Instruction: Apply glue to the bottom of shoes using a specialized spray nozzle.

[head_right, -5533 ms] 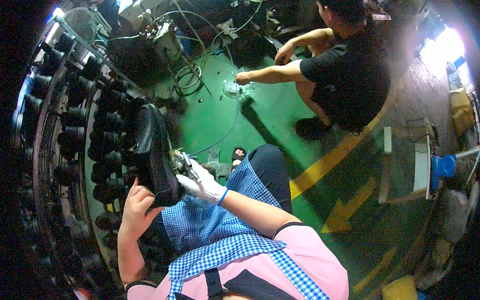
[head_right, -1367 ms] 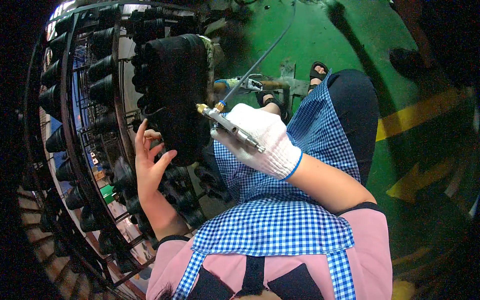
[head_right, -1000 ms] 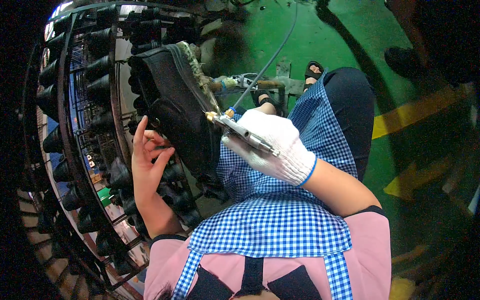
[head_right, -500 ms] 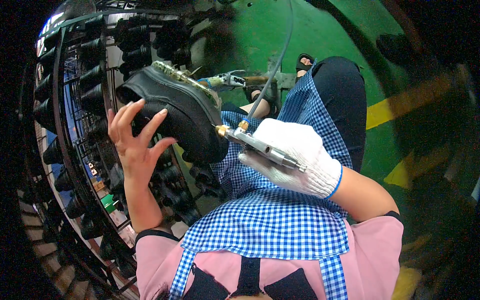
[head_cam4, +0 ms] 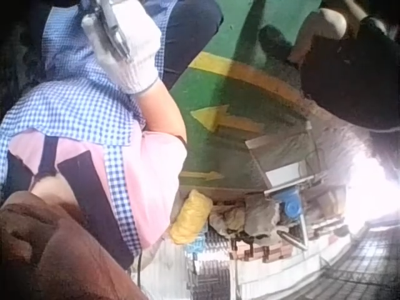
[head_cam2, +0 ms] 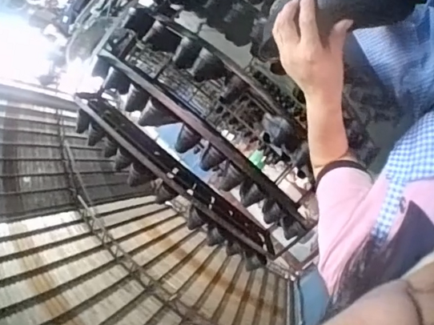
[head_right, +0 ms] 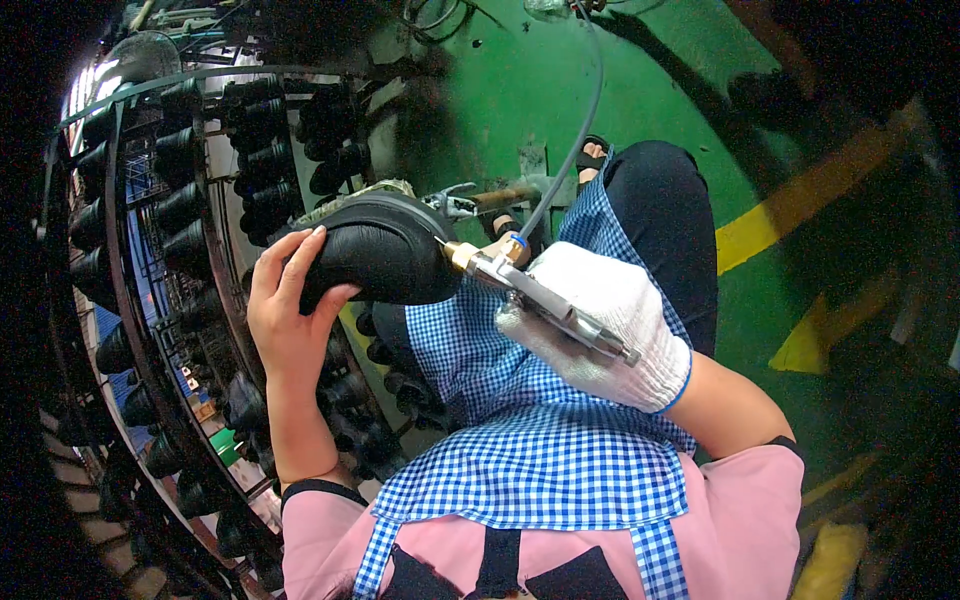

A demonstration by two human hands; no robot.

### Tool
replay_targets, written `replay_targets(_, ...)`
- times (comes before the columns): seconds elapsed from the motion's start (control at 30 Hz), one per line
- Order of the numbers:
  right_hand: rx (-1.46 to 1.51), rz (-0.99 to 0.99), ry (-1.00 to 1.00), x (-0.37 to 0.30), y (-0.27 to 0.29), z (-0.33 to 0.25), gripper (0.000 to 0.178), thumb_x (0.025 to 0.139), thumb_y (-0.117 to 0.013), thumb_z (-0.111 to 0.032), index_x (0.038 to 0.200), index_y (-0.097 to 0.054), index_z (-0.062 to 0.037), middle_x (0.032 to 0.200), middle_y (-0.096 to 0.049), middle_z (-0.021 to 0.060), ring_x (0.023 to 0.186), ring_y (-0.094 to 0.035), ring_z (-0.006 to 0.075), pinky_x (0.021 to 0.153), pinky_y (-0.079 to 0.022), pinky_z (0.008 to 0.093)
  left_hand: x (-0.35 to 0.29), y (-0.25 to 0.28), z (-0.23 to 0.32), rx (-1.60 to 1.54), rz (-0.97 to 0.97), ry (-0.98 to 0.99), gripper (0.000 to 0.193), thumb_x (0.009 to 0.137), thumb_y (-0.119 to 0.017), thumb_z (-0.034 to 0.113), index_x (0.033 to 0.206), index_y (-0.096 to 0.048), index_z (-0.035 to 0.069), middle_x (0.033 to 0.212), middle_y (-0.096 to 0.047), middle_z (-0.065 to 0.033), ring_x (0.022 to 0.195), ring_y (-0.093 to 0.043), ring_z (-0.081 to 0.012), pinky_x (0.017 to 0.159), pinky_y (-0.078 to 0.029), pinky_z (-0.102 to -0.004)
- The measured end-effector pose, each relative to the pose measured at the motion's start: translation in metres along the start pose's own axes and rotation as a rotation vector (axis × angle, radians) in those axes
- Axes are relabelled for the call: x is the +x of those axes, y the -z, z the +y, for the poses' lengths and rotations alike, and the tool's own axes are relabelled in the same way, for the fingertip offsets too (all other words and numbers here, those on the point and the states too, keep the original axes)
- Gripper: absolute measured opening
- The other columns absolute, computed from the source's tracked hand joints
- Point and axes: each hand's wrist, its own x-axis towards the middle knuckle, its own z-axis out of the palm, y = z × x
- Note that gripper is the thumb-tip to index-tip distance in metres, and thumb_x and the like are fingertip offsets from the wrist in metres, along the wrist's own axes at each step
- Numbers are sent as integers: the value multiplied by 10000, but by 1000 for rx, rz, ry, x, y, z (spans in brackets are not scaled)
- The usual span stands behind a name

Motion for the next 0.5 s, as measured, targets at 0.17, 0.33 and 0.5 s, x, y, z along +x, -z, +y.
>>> replay_targets(0.17, 29, 53, -48, 4, -2, 3, 163, 788, -750, -156, 868, -651, -54, 750, -592, 93, 632, -628, 254, 556, -503, 328, 8, -2, 6, 57, 29, 82, 531, 701, -804, 297, 1172, -662, 96, 1071, -636, -94, 954, -623, -286, 810, -521, -378)
replay_targets(0.33, 89, 112, -78, 11, -23, 6, 177, 807, -743, -170, 907, -659, -50, 773, -594, 97, 647, -626, 270, 571, -509, 332, 20, -6, 14, 104, 44, 190, 458, 801, -737, 363, 1154, -654, 83, 1000, -635, -71, 868, -636, -265, 717, -526, -361)
replay_targets(0.5, 138, 232, -56, 33, -76, 21, 163, 863, -692, -157, 950, -646, -27, 779, -583, 121, 654, -615, 269, 580, -500, 327, 34, -6, 5, 165, -14, 312, 466, 914, -601, 430, 1205, -592, 67, 961, -614, -98, 845, -636, -315, 669, -516, -393)
